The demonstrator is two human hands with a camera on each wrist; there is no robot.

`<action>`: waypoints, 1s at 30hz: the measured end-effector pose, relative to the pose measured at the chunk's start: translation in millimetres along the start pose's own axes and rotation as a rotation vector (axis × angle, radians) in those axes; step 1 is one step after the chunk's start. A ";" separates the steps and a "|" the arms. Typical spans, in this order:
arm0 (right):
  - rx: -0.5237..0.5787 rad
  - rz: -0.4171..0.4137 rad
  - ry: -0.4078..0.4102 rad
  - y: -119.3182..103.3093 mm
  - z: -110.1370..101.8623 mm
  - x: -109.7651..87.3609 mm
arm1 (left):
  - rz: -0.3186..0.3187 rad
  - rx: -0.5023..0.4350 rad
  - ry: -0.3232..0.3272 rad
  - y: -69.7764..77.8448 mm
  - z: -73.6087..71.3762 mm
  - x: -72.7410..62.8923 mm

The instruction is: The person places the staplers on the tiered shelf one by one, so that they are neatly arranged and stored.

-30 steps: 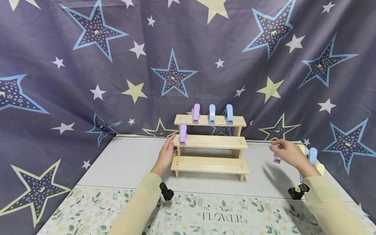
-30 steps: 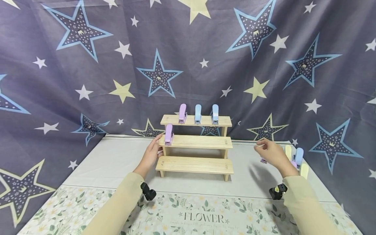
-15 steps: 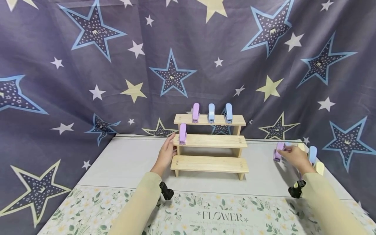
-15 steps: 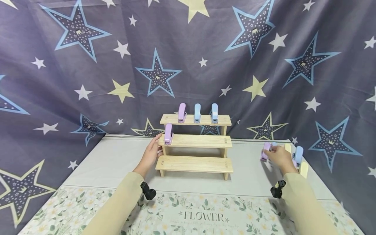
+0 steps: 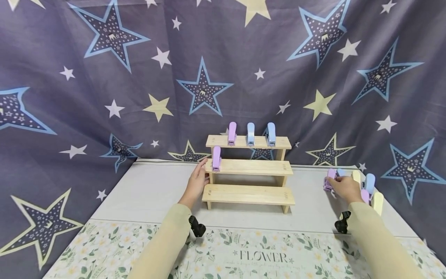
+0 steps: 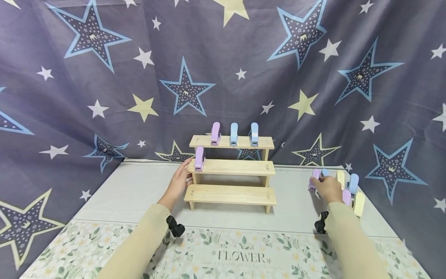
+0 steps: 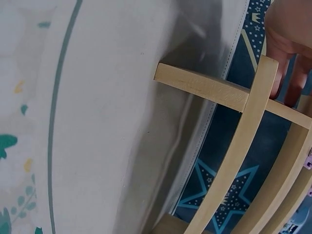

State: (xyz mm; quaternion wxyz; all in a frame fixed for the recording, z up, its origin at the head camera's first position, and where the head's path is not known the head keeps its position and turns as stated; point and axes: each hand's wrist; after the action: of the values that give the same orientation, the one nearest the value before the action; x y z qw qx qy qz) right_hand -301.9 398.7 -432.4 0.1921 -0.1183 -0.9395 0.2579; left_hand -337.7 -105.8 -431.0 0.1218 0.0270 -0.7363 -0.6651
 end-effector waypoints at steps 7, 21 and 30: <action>0.018 0.076 0.012 -0.7 2.3 -2.2 | 0.015 -0.012 0.006 -1.1 0.9 0.2; 0.001 0.096 -0.010 -3.5 2.2 -0.5 | -0.004 -0.005 0.007 2.2 -0.2 -2.5; 0.012 0.050 -0.022 2.0 5.3 1.5 | -0.003 0.000 0.016 3.1 -0.1 -3.1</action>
State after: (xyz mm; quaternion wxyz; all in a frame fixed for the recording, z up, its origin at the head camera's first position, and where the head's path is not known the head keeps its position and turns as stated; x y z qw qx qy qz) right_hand -305.1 398.6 -437.2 0.1759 -0.1378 -0.9367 0.2697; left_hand -334.3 -104.9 -428.4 0.1267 0.0332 -0.7353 -0.6650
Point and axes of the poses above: each hand's wrist, its own x-axis towards the middle knuckle, its own z-axis out of the palm, y = z × x, and after that the axes turned 13 degrees about y, right-handed
